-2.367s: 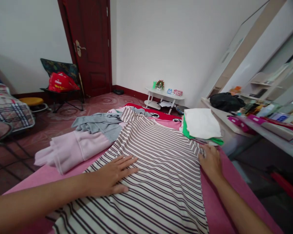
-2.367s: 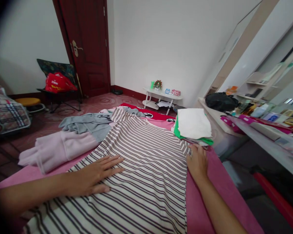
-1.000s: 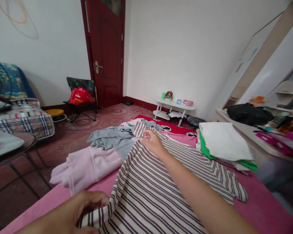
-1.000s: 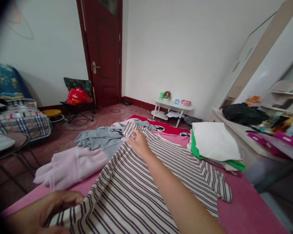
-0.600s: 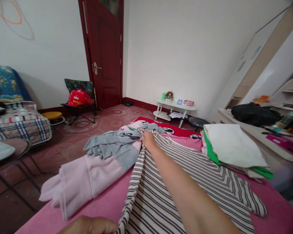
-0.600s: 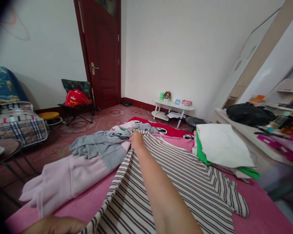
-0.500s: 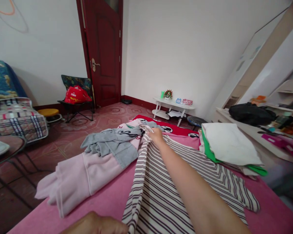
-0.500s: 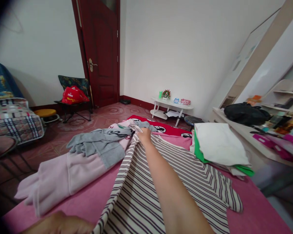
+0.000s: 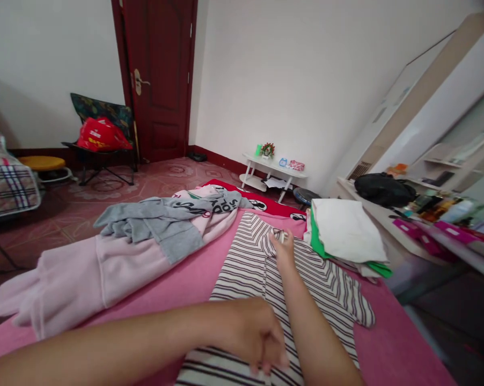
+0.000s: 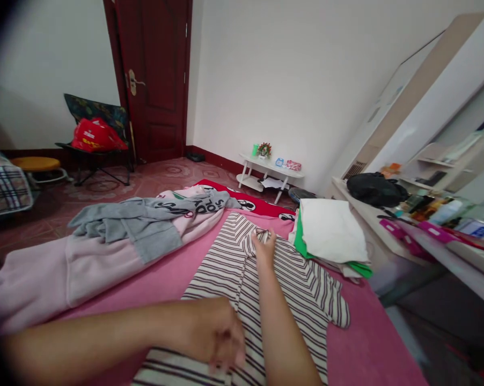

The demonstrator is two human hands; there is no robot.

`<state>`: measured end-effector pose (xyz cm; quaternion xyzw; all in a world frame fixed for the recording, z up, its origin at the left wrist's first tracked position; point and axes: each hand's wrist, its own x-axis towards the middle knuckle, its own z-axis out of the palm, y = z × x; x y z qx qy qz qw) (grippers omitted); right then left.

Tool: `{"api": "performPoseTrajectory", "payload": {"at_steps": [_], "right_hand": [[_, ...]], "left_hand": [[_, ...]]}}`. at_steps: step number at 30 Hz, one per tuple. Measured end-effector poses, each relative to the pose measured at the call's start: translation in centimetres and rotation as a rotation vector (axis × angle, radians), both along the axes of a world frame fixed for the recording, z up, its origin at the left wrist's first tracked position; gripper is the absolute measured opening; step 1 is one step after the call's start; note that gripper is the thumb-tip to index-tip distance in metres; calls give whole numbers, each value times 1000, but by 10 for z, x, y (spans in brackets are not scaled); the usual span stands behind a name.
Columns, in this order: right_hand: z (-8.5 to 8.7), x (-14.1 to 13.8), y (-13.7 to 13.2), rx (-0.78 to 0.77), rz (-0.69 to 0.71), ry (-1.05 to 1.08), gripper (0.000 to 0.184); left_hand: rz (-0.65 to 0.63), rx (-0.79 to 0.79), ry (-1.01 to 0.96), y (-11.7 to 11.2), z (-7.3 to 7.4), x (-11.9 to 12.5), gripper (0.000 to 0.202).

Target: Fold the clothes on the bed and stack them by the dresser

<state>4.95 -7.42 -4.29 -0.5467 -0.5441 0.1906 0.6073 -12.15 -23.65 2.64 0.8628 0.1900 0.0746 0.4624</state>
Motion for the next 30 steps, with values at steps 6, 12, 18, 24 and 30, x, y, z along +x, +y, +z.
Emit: {"api": "performPoseTrajectory", "payload": {"at_steps": [6, 12, 18, 24, 30], "right_hand": [[2, -6, -1, -78, 129, -13, 42], [-7, 4, -1, -17, -137, -64, 40], [-6, 3, 1, -122, -323, -362, 35], [-1, -2, -23, -116, -163, -561, 35], [0, 39, -63, -54, 8, -759, 33]], "left_hand": [[855, 610, 84, 66, -18, 2, 51], [669, 729, 273, 69, -53, 3, 56], [599, 741, 300, 71, -51, 2, 57], [582, 745, 307, 70, -51, 0, 60], [563, 765, 291, 68, -53, 0, 61]]}}
